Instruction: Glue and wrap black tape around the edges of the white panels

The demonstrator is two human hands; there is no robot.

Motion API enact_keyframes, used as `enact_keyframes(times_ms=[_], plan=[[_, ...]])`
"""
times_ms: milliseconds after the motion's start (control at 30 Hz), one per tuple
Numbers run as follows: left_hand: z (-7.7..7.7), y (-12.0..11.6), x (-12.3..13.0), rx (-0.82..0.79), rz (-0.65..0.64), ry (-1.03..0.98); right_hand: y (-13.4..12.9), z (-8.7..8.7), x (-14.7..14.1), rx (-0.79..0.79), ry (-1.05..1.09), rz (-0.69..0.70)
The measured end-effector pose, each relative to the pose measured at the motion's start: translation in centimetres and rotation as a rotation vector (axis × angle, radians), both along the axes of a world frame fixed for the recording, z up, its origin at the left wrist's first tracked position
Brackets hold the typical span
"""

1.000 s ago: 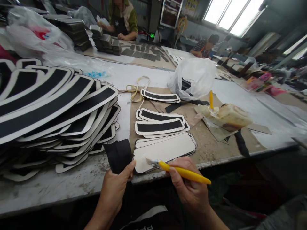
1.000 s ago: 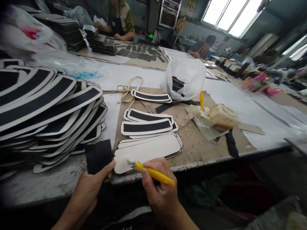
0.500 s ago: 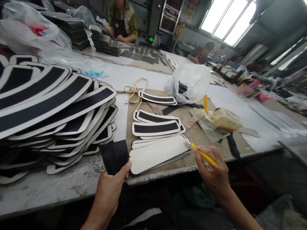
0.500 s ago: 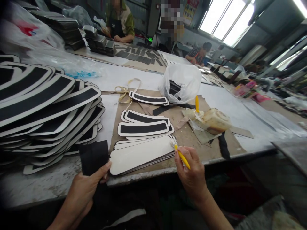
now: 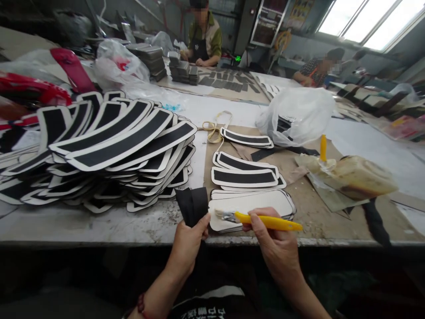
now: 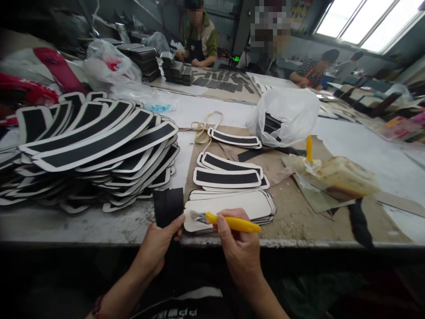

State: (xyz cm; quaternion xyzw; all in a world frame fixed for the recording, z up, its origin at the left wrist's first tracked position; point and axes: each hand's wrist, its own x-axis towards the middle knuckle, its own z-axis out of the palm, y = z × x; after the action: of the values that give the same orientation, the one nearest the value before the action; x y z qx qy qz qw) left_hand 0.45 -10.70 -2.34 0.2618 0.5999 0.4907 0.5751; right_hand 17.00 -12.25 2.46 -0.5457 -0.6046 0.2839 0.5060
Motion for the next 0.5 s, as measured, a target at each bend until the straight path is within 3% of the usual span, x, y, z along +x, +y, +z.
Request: enact_keyframes(times_ms=[67, 167, 333, 400, 500], plan=[[-0.1, 0.0, 0.0, -0.01, 0.004, -0.008, 0.4, -0.5, 0.3, -0.058, 0.035, 0.007], [-0.1, 0.0, 0.0, -0.027, 0.002, -0.044, 0.4, -0.7, 2.2, 0.017, -0.129, -0.107], [0.3, -0.2, -0.3, -0.006, 0.024, -0.119, -0.5, 1.6, 4.5, 0.164, -0.375, -0.246], [0.9, -0.5, -0.7, 0.021, 0.073, -0.136, -0.5, 2.5, 4.5, 0.21, -0.407, -0.209], [2.5, -1.3, -1.6, 0.061, 0.081, -0.171, -0.1, 2.9, 3.1, 0.229, -0.351, -0.044]])
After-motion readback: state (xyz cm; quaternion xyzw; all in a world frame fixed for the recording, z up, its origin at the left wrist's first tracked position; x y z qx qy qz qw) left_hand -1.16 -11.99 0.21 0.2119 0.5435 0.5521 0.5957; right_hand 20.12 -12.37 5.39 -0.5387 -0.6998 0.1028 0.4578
